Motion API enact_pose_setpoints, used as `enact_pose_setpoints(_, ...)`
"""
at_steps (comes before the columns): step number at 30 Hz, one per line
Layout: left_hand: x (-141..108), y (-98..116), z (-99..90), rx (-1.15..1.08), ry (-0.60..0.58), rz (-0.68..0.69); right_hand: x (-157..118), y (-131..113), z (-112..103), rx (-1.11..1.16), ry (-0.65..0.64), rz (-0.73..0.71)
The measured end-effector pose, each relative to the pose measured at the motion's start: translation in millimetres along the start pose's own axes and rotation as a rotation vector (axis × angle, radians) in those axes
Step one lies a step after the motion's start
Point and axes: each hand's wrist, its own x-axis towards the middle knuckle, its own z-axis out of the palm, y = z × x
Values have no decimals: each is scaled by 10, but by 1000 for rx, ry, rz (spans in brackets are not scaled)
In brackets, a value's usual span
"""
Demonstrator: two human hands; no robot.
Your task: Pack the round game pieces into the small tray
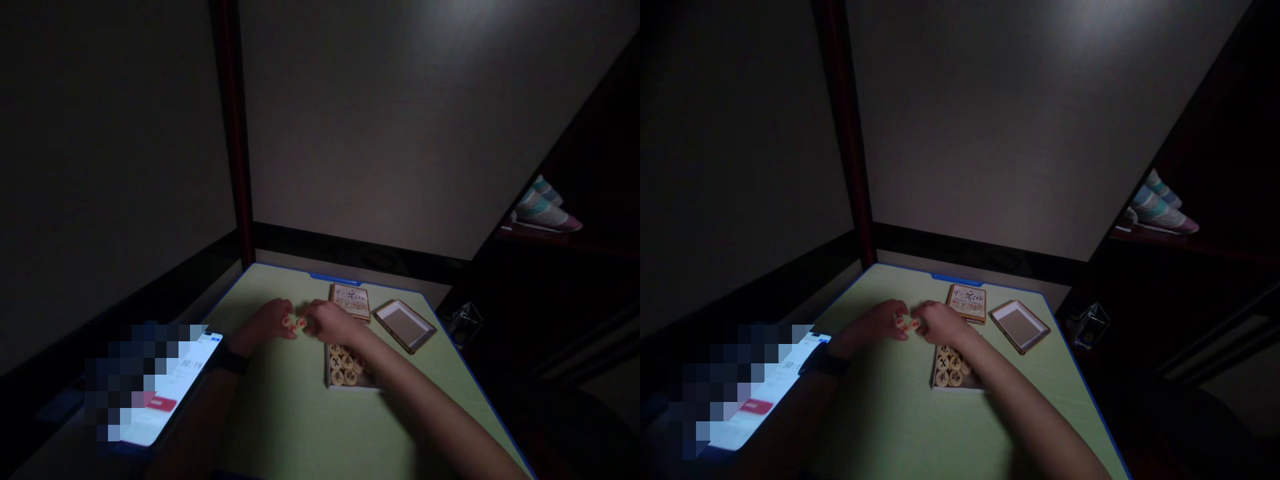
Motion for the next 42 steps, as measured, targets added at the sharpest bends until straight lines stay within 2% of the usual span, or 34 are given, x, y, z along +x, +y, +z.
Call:
enact_pose_setpoints(3,18,2,0,-49,29,16,212,6,92,14,-16,-35)
enact_pose_setpoints(7,44,-18,-5,-33,45,-21,305,-4,137,34,-35,-88)
enact_pose_setpoints(12,31,-26,-14,30,54,-33,289,-6,153,67,-53,-99)
enact_pose_setpoints(18,-46,-25,-100,138,36,-149,277,-40,201,77,-51,-63)
enact_pose_setpoints(25,-65,-49,-158,123,-13,-112,202,-102,179,37,-29,-19)
enact_pose_setpoints(32,-69,-42,-158,155,81,-173,114,-163,210,28,-44,-35)
enact_pose_setpoints(35,-73,-6,-169,106,168,-100,73,-154,163,27,-24,-8)
enact_pose_setpoints(37,-67,30,-169,59,185,-24,42,-99,94,27,8,40)
enact_pose_setpoints(42,-53,122,-134,-26,90,29,-16,144,-56,34,39,112)
